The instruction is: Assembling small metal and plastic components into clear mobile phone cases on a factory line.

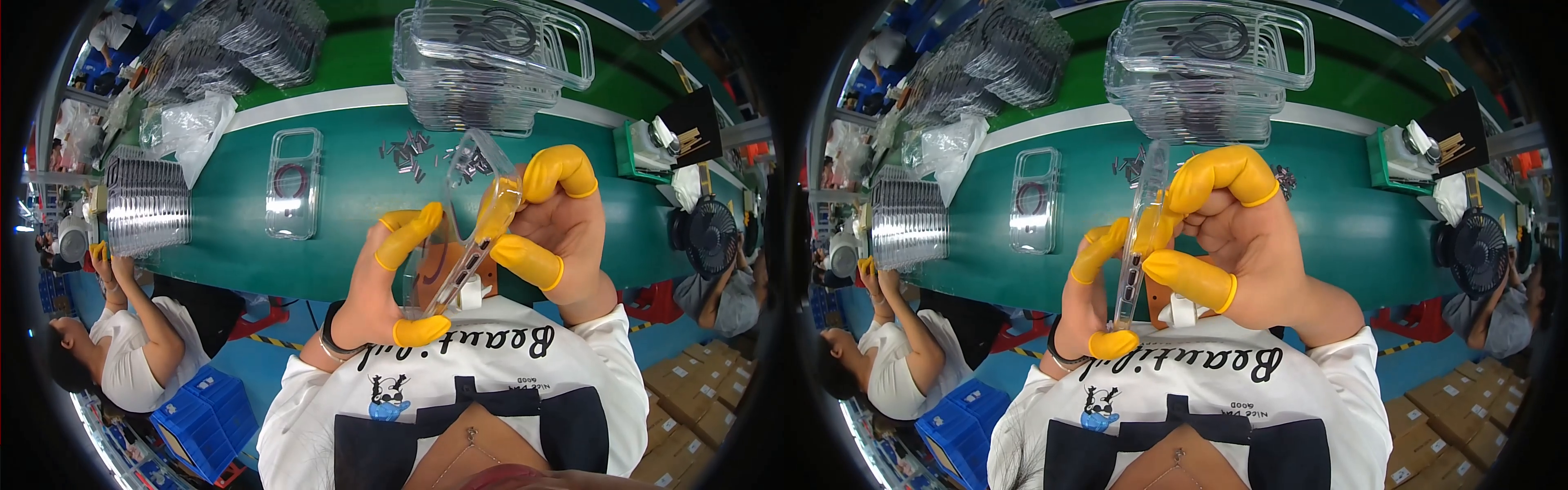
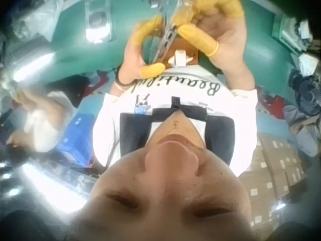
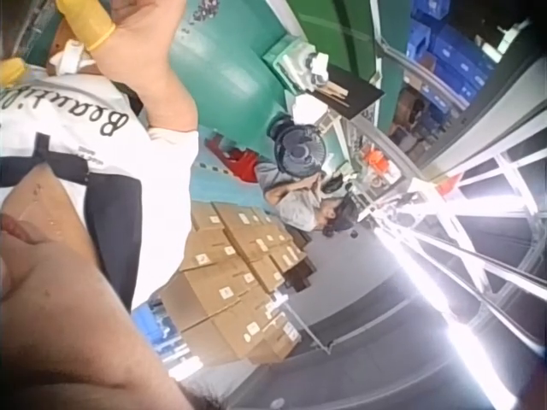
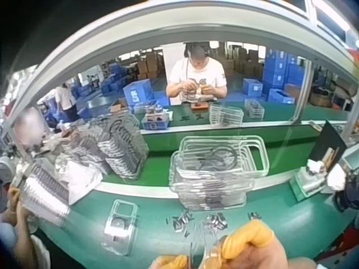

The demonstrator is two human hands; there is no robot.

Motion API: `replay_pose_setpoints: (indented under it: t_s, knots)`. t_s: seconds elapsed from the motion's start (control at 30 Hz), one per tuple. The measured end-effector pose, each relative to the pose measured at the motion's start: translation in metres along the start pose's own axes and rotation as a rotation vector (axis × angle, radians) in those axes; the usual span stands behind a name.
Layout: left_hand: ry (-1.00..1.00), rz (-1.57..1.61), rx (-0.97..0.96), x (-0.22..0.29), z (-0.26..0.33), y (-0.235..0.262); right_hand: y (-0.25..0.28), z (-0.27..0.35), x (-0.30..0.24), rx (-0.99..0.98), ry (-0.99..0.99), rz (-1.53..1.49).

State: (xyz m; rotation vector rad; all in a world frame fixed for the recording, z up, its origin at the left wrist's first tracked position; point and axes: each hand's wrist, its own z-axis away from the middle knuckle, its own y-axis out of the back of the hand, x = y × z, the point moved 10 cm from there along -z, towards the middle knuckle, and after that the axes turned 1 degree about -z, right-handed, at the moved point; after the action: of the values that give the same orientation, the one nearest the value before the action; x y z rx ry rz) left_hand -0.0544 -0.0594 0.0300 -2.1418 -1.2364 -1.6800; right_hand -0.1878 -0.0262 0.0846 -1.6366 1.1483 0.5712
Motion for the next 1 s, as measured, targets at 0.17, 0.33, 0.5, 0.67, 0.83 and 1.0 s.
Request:
replay_pose_setpoints:
  t_s: [0.17,0.33,0.5,0.67,0.83,1.0]
  knots:
    - [0.223,0.531,-0.111,-0.024,0.009,-0.028,-0.001,0.001,0.004,0.017,-0.003,-0.059]
    - [0.609,0.849,-0.178,-0.052,0.031,-0.052,0.004,0.004,0.006,0.101,-0.008,-0.136]
    - [0.485,0.772,-0.202,-0.042,0.027,-0.048,0.001,0.009,0.011,0.071,-0.036,-0.233]
    - [0.413,0.667,-0.118,-0.043,0.019,-0.042,-0.001,0.008,0.011,0.038,-0.022,-0.168]
    - [0.502,0.72,-0.011,-0.051,0.022,-0.037,0.002,0.01,0.01,0.106,-0.004,-0.103]
    - [0.349,0.748,-0.105,-0.022,0.012,-0.037,0.002,0.012,0.012,0.119,-0.028,-0.176]
